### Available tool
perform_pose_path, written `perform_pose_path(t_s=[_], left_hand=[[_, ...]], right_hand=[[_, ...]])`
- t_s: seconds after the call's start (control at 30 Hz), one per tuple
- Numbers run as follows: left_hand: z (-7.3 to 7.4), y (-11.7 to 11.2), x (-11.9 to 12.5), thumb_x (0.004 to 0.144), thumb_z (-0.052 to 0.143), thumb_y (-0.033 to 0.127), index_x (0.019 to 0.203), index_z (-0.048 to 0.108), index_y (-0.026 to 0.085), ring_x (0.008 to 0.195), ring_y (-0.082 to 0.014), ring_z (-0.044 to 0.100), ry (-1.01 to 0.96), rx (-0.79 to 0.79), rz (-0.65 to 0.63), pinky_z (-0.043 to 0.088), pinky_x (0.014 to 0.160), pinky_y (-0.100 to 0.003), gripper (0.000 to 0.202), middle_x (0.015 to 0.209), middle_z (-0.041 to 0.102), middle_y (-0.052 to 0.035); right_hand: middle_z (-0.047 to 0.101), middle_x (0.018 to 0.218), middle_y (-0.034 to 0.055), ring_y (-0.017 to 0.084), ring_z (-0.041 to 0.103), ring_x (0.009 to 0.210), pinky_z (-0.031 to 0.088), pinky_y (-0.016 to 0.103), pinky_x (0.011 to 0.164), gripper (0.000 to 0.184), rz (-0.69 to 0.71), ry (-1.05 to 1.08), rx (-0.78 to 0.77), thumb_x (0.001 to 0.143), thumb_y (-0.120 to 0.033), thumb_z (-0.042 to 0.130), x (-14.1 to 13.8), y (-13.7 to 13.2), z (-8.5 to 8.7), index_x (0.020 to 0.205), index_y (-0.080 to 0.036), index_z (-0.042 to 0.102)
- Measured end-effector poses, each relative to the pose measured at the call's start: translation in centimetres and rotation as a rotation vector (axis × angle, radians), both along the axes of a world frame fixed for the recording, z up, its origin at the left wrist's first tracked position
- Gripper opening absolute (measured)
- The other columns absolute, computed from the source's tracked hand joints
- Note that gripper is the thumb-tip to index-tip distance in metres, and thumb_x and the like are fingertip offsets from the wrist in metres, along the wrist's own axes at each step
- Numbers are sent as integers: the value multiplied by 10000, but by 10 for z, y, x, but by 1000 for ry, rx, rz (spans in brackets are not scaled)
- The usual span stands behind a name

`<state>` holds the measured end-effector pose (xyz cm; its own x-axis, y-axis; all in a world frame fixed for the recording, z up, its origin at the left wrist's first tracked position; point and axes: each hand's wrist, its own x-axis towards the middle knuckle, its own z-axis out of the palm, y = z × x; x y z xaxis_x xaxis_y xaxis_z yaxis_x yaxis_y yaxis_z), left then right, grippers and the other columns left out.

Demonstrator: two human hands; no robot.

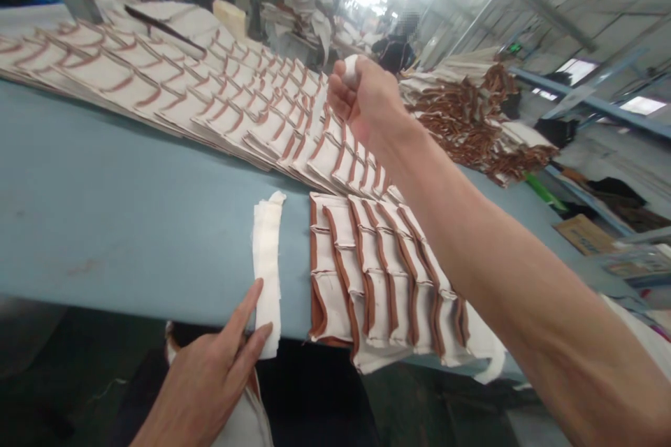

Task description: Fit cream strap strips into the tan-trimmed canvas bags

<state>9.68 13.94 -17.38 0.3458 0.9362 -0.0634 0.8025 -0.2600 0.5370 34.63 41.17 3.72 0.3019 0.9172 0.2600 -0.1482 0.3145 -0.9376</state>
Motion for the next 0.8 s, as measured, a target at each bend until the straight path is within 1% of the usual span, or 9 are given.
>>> perform_pose_path(t_s=[0.1, 0.2, 0.3, 0.4, 0.47, 0.53, 0.6, 0.7, 0.8], left_hand=[[-6, -1, 0, 1132, 356, 522, 1748, 432, 182, 848, -323, 892, -109, 15, -19, 590, 683, -335, 707, 786, 890, -6], [-8, -6, -6, 1125, 392, 533, 1741, 406, 123, 712, -290, 867, -200, 94, 21, 567, 639, -306, 740, 673, 833, 27], [-9, -23, -18, 1098, 497, 550, 1675, 507, 184, 671, -256, 850, -247, 175, 150, 546, 608, -276, 683, 725, 840, 34], [-1, -53, -26, 1080, 527, 579, 1395, 726, 302, 772, -257, 862, -310, 162, 295, 555, 641, -276, 464, 917, 891, 5], [13, -77, -25, 1084, 519, 605, 1089, 783, 315, 776, -249, 829, -431, 81, 307, 555, 689, -282, 393, 904, 866, 4], [33, -100, -17, 1080, 529, 657, 792, 700, 282, 676, -220, 724, -580, -47, 230, 521, 679, -280, 503, 717, 742, 15], [52, -120, -4, 1062, 533, 723, 667, 593, 251, 649, -207, 621, -718, -157, 177, 492, 666, -284, 619, 635, 621, 10], [76, -138, 18, 1012, 588, 780, 732, 714, 225, 724, -209, 574, -905, -316, 121, 487, 716, -291, 635, 698, 613, -4], [91, -143, 36, 973, 679, 747, 1160, 856, 223, 712, -188, 524, -1045, -481, 63, 451, 690, -278, 584, 728, 579, 16]], right_hand=[[654, 669, -72, 80, 675, 542, 532, 151, 521, 329, 61, 69, -102, 1181, -440, 501, -19, -54, 14, 921, -244, 545], [648, 621, -95, 77, 641, 497, 489, 148, 484, 344, 146, 105, -177, 1182, -479, 512, -36, -110, 25, 933, -244, 546], [646, 594, -90, 84, 634, 477, 470, 155, 466, 413, 237, 135, -242, 1187, -555, 459, -48, -158, 37, 942, -236, 556], [656, 595, -82, 91, 625, 464, 483, 168, 462, 493, 299, 155, -273, 1135, -680, 503, -60, -195, 49, 933, -234, 559], [650, 583, -78, 95, 615, 450, 489, 173, 455, 521, 327, 185, -295, 1134, -699, 481, -68, -216, 57, 910, -234, 558], [643, 571, -74, 97, 608, 438, 490, 178, 444, 530, 357, 218, -314, 1150, -678, 450, -75, -235, 64, 878, -235, 553], [638, 563, -71, 99, 602, 431, 497, 183, 438, 535, 390, 236, -320, 1141, -674, 473, -80, -255, 69, 844, -235, 548], [622, 555, -71, 102, 586, 428, 527, 198, 451, 543, 456, 212, -302, 1071, -713, 586, -80, -288, 70, 813, -236, 560], [601, 544, -83, 105, 546, 405, 529, 214, 452, 516, 569, 140, -261, 968, -718, 732, -68, -327, 59, 822, -241, 601]])
